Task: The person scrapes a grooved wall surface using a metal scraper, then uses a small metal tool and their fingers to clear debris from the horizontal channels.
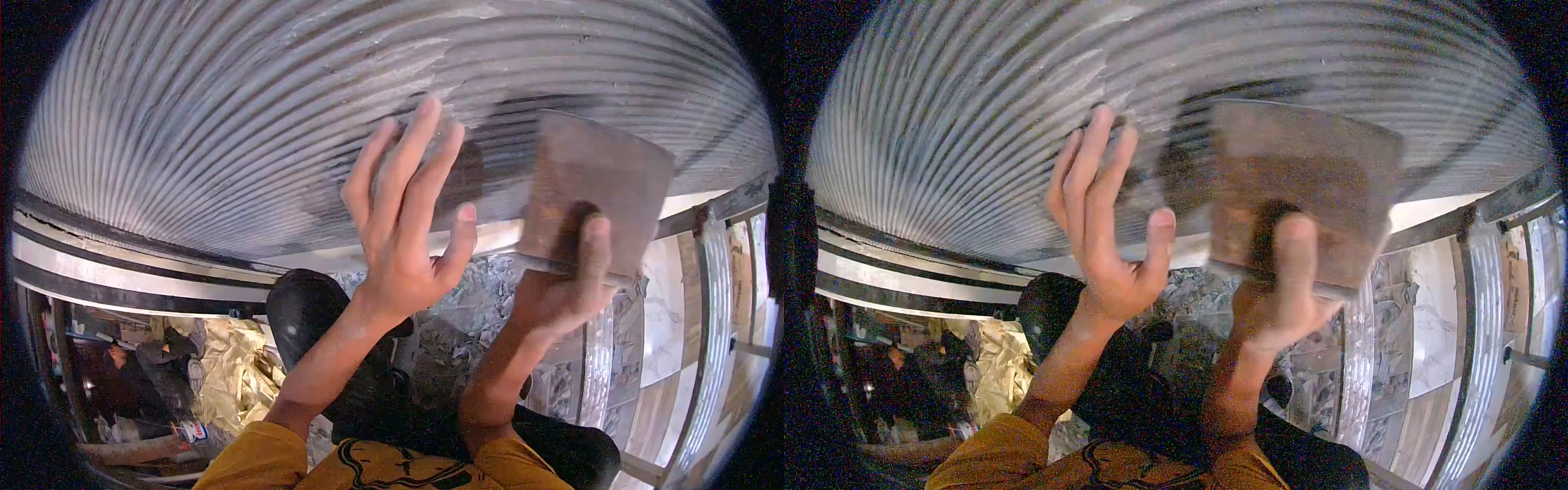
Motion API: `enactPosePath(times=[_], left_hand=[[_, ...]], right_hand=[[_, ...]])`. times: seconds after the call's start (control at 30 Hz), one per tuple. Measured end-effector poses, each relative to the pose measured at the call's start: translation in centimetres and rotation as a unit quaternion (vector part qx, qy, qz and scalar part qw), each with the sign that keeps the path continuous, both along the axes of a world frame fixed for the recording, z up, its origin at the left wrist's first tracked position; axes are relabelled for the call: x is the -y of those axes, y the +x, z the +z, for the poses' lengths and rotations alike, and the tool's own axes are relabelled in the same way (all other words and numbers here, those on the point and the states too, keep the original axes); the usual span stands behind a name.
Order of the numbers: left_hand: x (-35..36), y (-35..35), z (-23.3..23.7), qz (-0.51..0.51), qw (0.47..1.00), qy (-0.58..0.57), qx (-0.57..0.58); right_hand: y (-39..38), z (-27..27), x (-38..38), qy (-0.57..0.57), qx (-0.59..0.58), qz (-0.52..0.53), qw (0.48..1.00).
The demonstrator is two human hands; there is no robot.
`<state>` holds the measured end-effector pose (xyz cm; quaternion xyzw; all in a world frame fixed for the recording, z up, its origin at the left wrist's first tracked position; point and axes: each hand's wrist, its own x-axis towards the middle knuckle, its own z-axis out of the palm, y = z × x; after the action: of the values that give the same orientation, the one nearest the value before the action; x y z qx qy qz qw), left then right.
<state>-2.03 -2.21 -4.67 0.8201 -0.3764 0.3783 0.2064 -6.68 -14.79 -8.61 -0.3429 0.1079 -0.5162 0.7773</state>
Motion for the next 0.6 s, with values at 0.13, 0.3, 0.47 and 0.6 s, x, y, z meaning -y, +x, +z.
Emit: enactPosePath(times=[0.13,0.3,0.47,0.6], left_hand=[[0.0,0.7,0.0,-0.096,0.994,-0.05,0.014],[0.2,1.3,0.3,-0.094,0.995,-0.043,0.011],[0.0,1.4,0.1,-0.062,0.998,-0.005,0.009],[-0.2,1.4,0.2,-0.019,0.997,0.062,0.031]], right_hand=[[1.2,1.3,-1.6,-0.034,-0.001,0.005,0.999],[2.4,1.0,-2.2,-0.034,0.015,0.034,0.999],[3.6,0.1,-2.7,0.074,0.025,0.081,0.994],[4.3,-0.4,-3.0,0.128,0.048,0.11,0.984]])
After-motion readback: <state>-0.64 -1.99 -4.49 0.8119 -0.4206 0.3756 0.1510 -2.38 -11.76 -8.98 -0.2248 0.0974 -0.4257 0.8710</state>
